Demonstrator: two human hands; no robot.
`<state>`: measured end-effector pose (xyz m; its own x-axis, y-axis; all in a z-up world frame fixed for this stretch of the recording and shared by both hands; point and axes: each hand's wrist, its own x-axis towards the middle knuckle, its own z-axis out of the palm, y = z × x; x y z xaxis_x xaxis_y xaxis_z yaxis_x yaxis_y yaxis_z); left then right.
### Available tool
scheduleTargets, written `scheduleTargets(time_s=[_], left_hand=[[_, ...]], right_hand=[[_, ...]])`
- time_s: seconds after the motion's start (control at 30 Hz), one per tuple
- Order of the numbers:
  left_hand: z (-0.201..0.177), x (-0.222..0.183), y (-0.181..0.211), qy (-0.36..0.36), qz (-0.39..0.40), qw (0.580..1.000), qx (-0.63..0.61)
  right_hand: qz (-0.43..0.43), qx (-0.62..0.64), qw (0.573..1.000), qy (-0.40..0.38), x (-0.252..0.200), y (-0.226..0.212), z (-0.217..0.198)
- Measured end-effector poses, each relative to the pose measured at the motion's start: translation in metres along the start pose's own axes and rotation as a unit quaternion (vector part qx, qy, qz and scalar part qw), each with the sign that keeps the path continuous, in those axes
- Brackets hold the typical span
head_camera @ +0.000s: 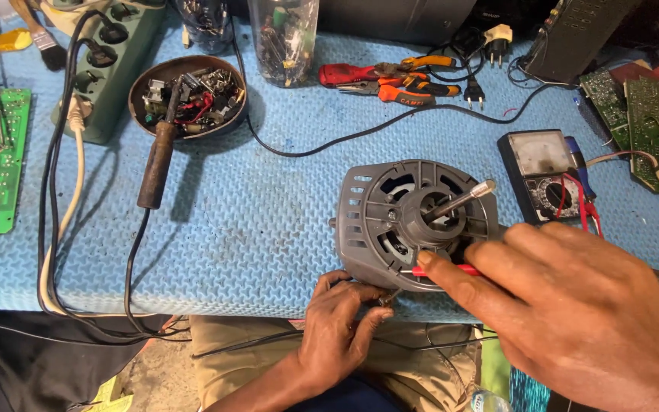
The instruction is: Testing electrical connections with a multimeter and unscrewing the housing of a fan motor.
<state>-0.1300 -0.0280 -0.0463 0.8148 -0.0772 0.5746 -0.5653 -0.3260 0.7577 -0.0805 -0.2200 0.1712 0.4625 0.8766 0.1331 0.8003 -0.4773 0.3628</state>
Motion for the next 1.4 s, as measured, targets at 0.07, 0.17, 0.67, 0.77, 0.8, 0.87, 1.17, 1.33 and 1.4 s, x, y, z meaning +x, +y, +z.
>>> scheduleTargets(time_s=[0.07, 0.17, 0.67, 0.77, 0.8, 0.87, 1.17, 1.33, 1.4], left_hand=[[-0.002, 0.001, 0.000, -0.002, 0.003, 1.000, -0.001], [-0.003, 0.003, 0.001, -0.011, 0.004, 1.000, -0.011], [-0.004, 0.006, 0.004, -0.005, 0.000, 1.000, -0.019], [-0.004, 0.005, 0.003, -0.010, -0.001, 1.000, -0.016], [-0.005, 0.005, 0.004, -0.012, -0.005, 1.000, -0.016], [-0.005, 0.006, 0.004, -0.015, -0.007, 1.000, -0.018], [-0.005, 0.005, 0.004, -0.011, -0.004, 1.000, -0.016], [-0.006, 0.007, 0.005, -0.014, -0.006, 1.000, -0.020], [-0.006, 0.005, 0.004, -0.013, -0.008, 1.000, -0.019]], right_hand=[[-0.003, -0.011, 1.000, -0.011, 0.001, -0.001, 0.001], [0.004, -0.021, 0.999, -0.031, 0.002, -0.003, 0.000], [-0.095, -0.060, 0.991, -0.069, 0.008, 0.008, -0.013], [-0.084, -0.055, 0.993, -0.067, 0.009, 0.005, -0.012], [-0.082, -0.046, 0.994, -0.057, 0.011, 0.004, -0.011], [-0.079, -0.038, 0.995, -0.047, 0.014, 0.002, -0.011], [-0.070, -0.039, 0.996, -0.040, 0.018, -0.001, -0.011], [-0.083, -0.055, 0.994, -0.047, 0.016, -0.001, -0.010], [-0.095, -0.043, 0.994, -0.045, 0.022, 0.002, -0.012]])
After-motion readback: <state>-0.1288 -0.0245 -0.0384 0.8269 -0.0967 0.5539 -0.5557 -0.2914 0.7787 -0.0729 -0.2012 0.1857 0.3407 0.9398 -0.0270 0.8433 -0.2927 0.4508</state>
